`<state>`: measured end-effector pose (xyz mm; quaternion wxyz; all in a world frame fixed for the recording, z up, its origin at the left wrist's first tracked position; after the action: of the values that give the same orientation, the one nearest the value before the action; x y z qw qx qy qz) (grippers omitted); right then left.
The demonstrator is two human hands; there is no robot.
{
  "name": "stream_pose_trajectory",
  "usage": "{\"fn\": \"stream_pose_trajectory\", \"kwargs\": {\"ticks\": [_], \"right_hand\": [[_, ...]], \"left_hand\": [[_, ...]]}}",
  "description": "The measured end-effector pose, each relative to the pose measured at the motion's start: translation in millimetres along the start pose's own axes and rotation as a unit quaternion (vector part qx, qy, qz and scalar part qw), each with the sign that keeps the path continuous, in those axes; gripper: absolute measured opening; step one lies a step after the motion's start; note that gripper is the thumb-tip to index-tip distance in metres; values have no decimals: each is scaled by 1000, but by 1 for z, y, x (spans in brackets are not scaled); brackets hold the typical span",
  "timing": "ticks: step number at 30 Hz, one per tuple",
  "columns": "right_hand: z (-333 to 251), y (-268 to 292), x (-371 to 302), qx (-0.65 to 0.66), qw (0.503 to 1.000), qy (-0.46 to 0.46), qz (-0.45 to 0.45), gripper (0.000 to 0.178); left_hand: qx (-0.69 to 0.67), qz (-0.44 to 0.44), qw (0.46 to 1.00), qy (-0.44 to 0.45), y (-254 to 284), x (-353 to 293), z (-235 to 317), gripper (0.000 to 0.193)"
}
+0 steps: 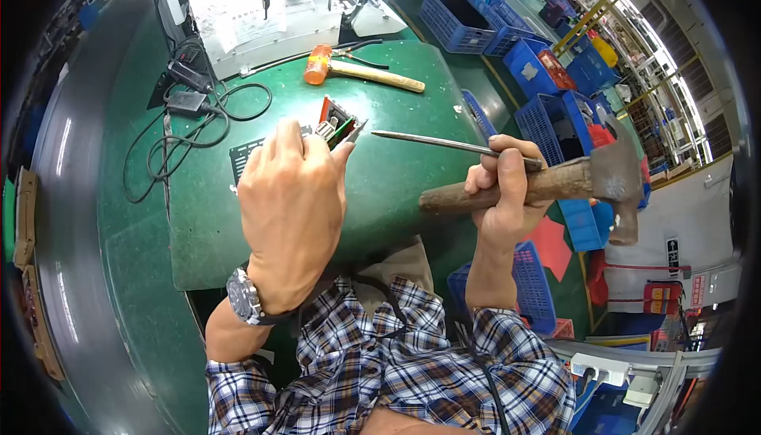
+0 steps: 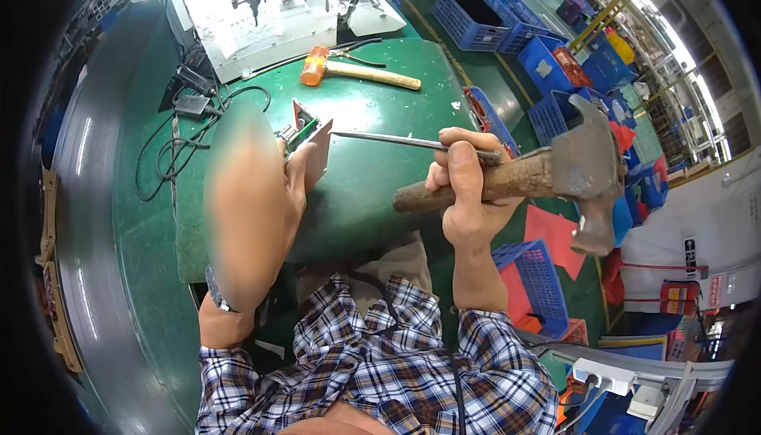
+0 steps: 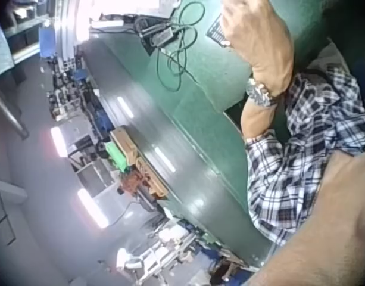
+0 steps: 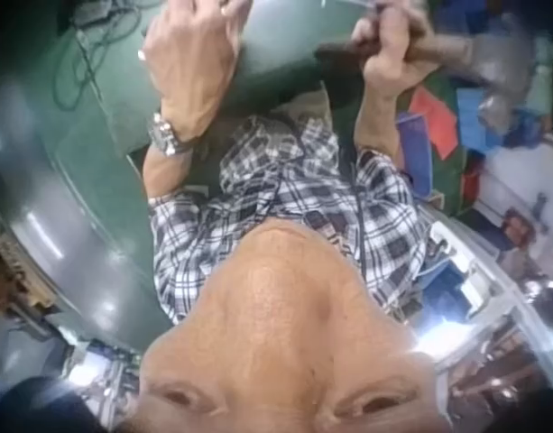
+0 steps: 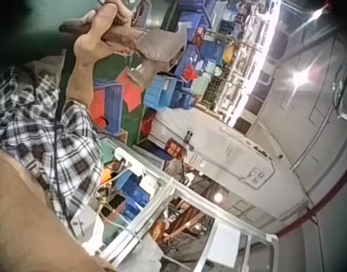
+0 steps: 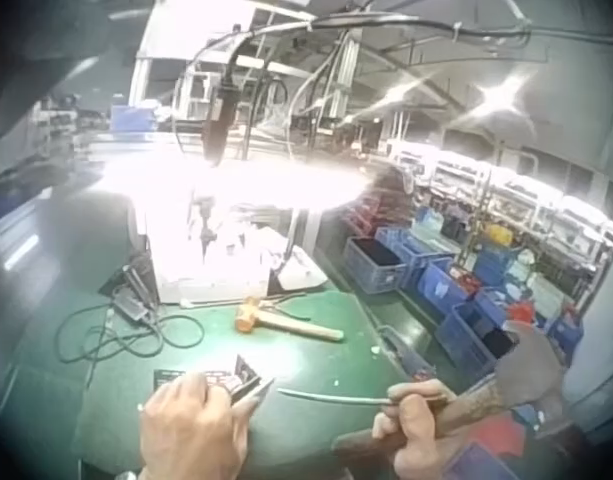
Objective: Assembling components onto a circuit board by precisely hammering a metal pin into specific points.
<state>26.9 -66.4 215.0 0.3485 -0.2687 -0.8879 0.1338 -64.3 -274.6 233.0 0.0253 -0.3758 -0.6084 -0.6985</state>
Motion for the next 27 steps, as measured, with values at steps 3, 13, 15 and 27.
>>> {"fn": "stream_pose_trajectory", "kwargs": {"ticks": [3,13,15,27], "right_hand": [[3,-6,4,20,999,14,-21,22],[18,-29,6,-41,996,49,-66,26],[19,-30,7,-56,995,57,-65,26],[21,-38,13,-49,994,48,-86,24]], "left_hand": [[15,0,1000,10,1,3,-5,32],[7,-21,999,24,-5,12,-18,34],[8,-23,999,24,-6,13,-19,35],[-1,-60,998,17,-5,17,-19,30]]}}
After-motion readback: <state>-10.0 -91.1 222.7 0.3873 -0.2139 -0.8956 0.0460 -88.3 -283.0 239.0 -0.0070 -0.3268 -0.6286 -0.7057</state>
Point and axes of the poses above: each hand's wrist, its own x-axis towards the middle knuckle, its own y-axis out of the back of the hand, z = x × y, the point moved 9 cm from there along x, towards the middle knuckle, and after that the axes turned 13 degrees about x, right-handed, at the moved point
